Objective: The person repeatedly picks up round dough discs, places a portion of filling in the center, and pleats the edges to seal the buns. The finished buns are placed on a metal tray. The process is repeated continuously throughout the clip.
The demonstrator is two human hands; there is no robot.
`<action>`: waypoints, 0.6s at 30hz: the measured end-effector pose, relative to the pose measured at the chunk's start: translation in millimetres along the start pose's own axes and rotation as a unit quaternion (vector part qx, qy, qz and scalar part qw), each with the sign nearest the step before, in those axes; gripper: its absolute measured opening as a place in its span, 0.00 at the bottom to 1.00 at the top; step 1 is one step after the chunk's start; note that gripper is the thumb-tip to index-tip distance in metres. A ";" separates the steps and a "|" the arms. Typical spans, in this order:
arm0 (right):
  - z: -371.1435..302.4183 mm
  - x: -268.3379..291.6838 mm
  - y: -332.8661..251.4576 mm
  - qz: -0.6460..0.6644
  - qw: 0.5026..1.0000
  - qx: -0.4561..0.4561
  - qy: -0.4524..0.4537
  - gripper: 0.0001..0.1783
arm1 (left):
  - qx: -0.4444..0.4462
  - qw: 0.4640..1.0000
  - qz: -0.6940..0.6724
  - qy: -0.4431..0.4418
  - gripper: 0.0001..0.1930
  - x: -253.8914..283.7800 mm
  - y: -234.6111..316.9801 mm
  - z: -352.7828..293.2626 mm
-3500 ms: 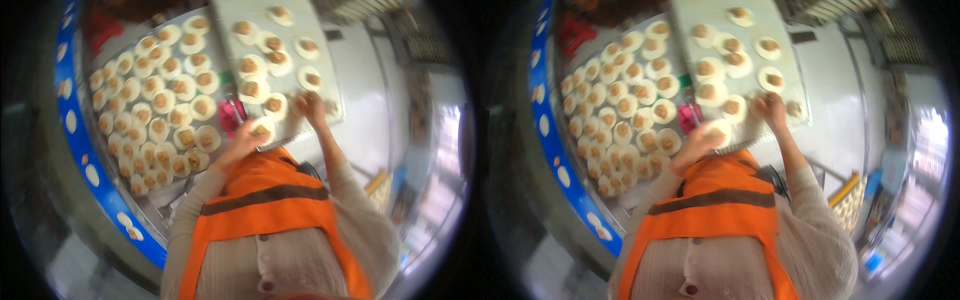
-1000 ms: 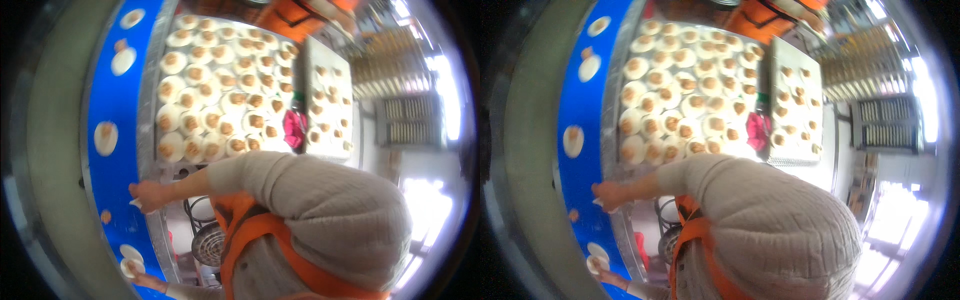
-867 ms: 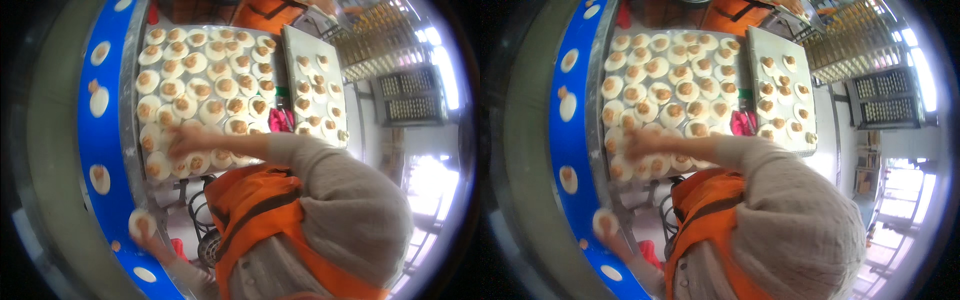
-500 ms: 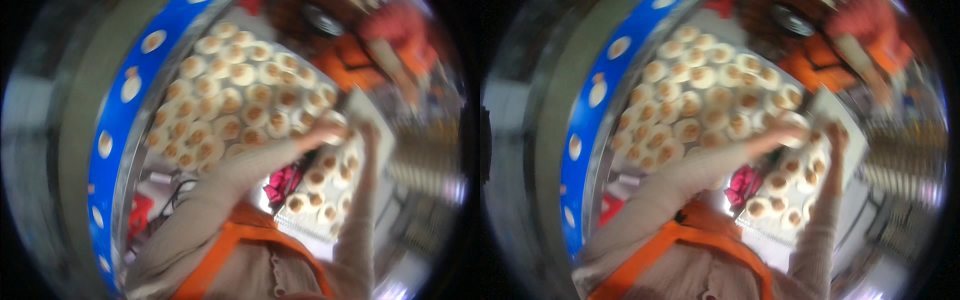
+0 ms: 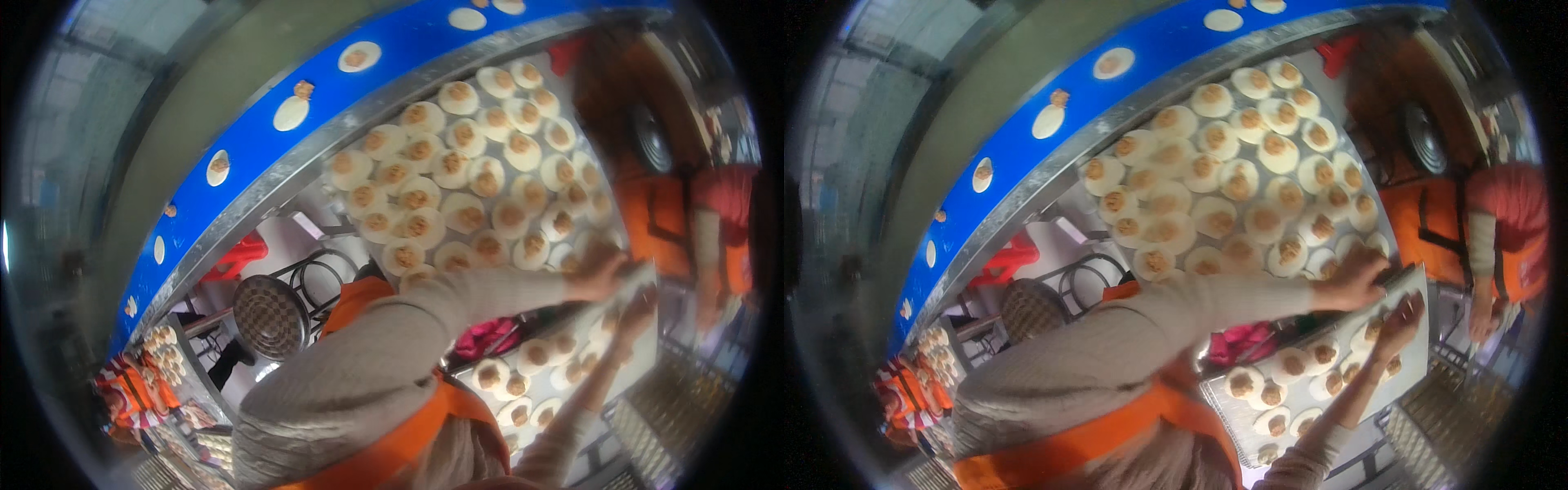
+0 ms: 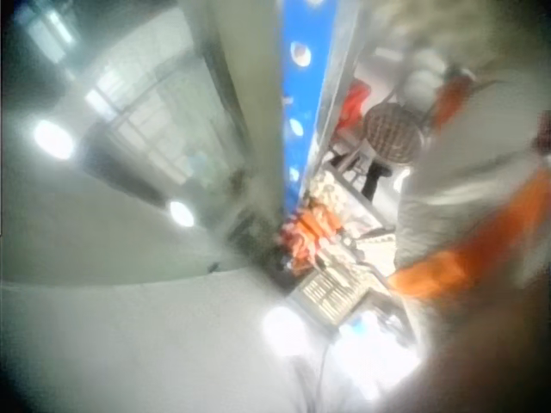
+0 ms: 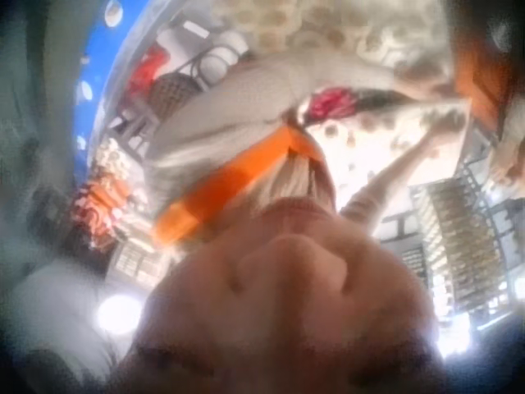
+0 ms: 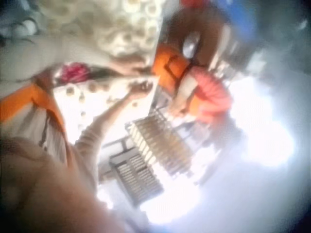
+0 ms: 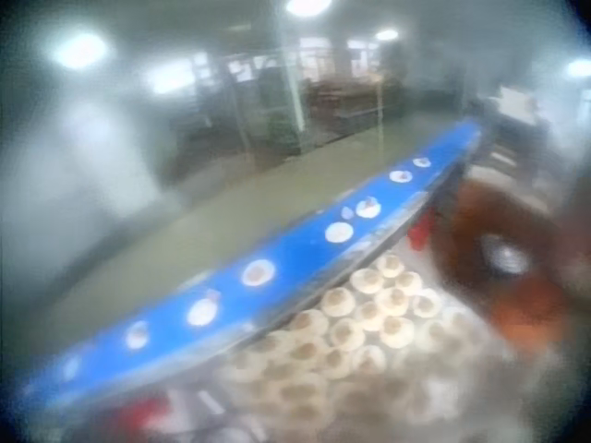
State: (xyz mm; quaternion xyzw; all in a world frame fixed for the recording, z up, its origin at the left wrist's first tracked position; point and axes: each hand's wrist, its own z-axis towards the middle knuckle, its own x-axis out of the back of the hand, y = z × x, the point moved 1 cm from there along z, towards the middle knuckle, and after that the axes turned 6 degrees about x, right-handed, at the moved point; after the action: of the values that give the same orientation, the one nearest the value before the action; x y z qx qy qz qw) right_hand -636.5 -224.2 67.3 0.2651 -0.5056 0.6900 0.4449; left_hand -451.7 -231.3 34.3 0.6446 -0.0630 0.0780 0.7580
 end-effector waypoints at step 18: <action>-112.3 -396.5 -654.1 -0.041 0.705 0.610 -0.358 0.17 | 0.268 0.793 0.426 0.343 0.22 691.6 -154.7 -248.0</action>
State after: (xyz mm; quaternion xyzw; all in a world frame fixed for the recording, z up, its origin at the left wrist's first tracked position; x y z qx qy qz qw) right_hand 133.8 -195.8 6.9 0.7264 -0.0840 0.6821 -0.0007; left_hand 255.6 14.8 -19.7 0.6609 -0.0435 0.6228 0.4165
